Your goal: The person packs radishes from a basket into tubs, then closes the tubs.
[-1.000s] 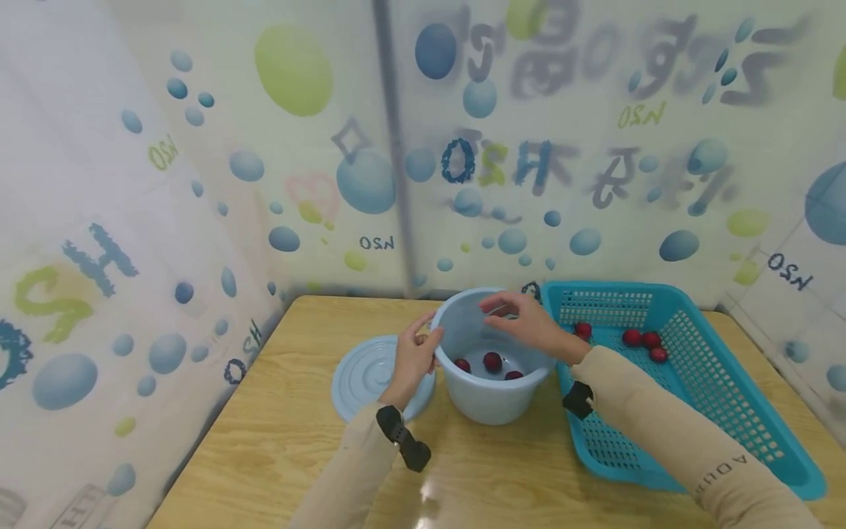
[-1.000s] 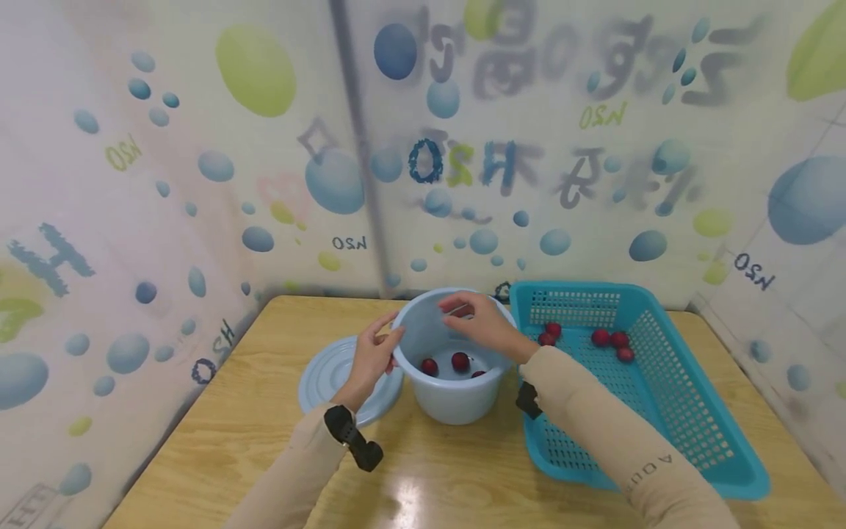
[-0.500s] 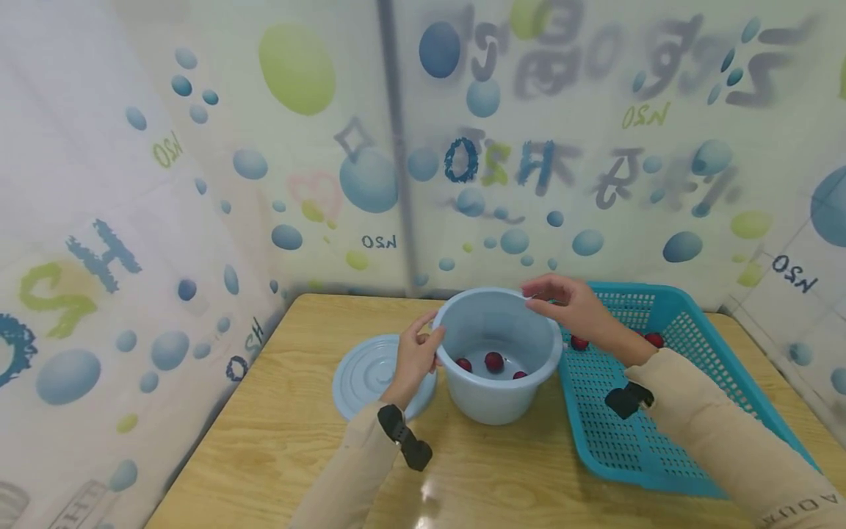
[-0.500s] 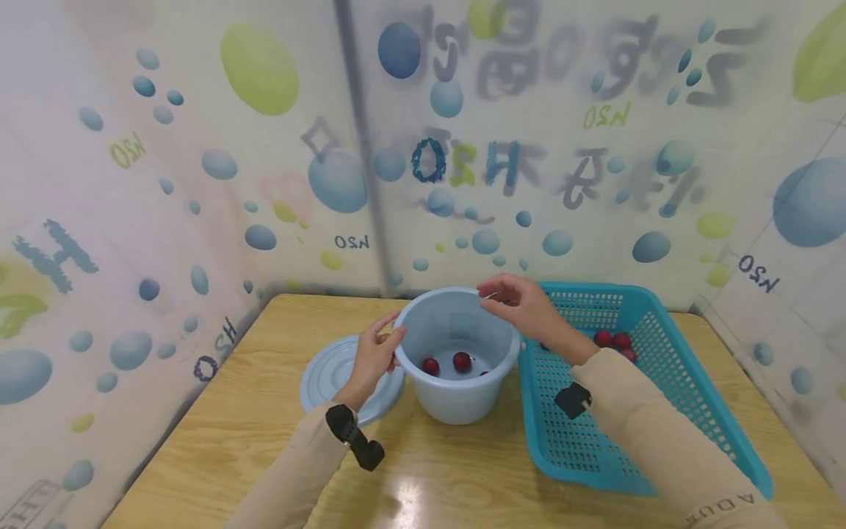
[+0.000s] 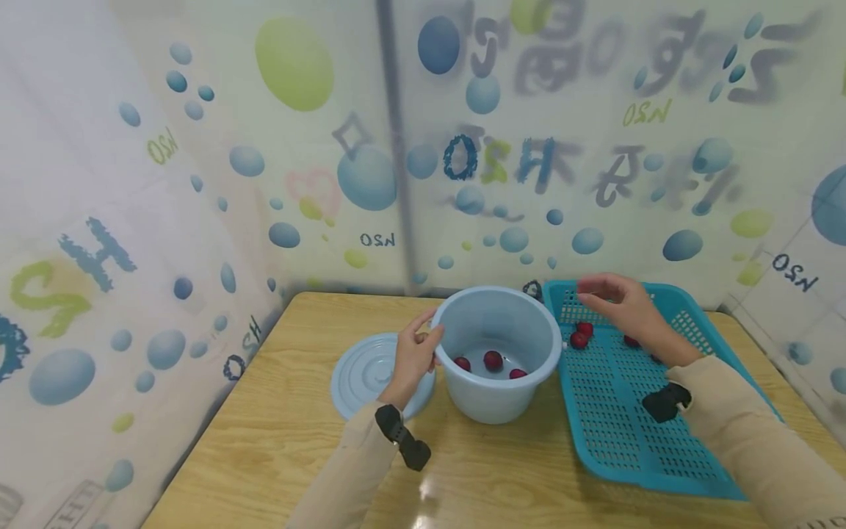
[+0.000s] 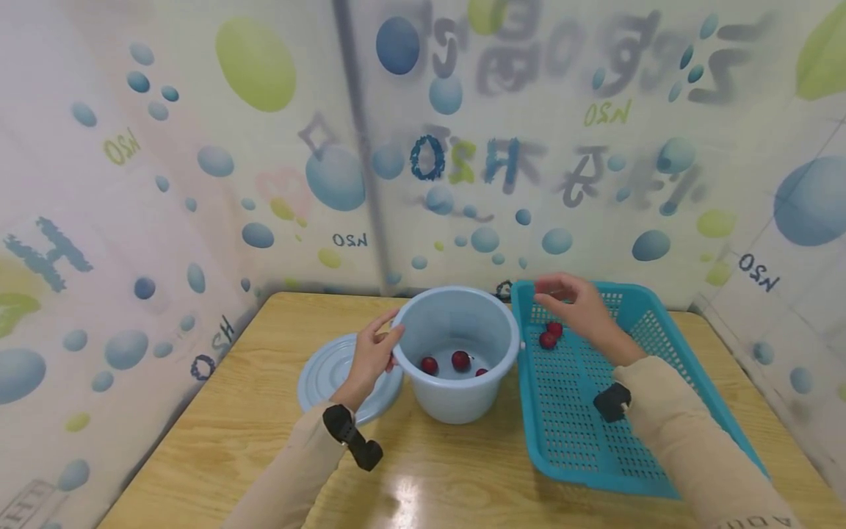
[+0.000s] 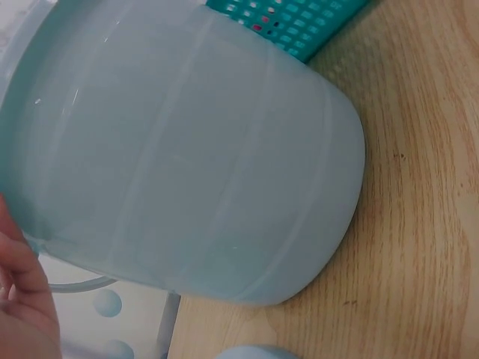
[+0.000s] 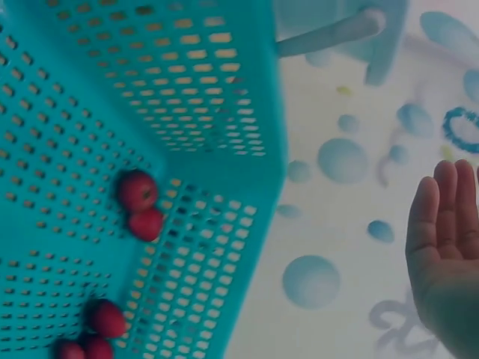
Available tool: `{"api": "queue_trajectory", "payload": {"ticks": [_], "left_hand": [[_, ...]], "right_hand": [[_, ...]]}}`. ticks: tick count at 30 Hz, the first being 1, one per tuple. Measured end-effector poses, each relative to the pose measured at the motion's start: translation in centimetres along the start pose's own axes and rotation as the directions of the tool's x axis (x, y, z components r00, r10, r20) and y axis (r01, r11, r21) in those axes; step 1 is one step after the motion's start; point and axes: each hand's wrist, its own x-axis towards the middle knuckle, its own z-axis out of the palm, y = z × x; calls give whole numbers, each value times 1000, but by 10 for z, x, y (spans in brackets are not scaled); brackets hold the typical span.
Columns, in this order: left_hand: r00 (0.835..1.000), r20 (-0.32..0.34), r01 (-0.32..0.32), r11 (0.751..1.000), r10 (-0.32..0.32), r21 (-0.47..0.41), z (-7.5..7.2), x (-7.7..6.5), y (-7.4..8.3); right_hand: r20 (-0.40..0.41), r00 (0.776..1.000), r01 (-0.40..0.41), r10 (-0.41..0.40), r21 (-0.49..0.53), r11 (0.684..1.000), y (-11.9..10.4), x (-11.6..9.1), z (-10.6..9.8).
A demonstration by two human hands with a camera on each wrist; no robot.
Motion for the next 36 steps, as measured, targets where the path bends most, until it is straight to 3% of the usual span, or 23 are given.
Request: {"api": "queue_trajectory", "payload": {"ticks": [5,7,9,12,17,20,22,25,29,32,36], "left_hand": [[1000,13,5,1000,-5,-5,0,-6,10],[1000,11,10,1000,-10,-4,0,-4,7],[1000,5,18,1000,-18,0,0,-2,2],[1000,-9,10,1000,-10,10,1,3,-6],[1000,-26,-6,999,7,32,3,7,-11],[1000,-27,-1,999,2,33,3,8,-12],[1000,-26,-2,999,3,33,3,8,-12],[1000,-24,-3,999,3,34,3,9,-12],[1000,-26,-5,999,6,37,2,9,-12],[1000,-29,-5,999,6,41,2,8,-11],[1000,-24,11,999,-10,43,0,7,-10]], "right_hand": [[-9,998,-67,66,-36,997,21,0,-1],[-13,991,-135,134,-116,984,17,-3,1],[-13,986,-169,169,-138,976,30,-3,2],[-28,975,-222,221,-128,967,74,1,4],[-84,976,-213,202,-142,967,180,13,14],[-75,984,-172,164,-119,978,200,13,20],[-95,980,-189,176,-146,971,199,12,24],[-69,974,-224,217,-130,966,169,5,26],[-53,935,-355,351,-124,927,135,1,31],[-50,901,-433,430,-99,896,127,0,38],[-36,894,-449,447,-82,890,114,-2,43]]}}
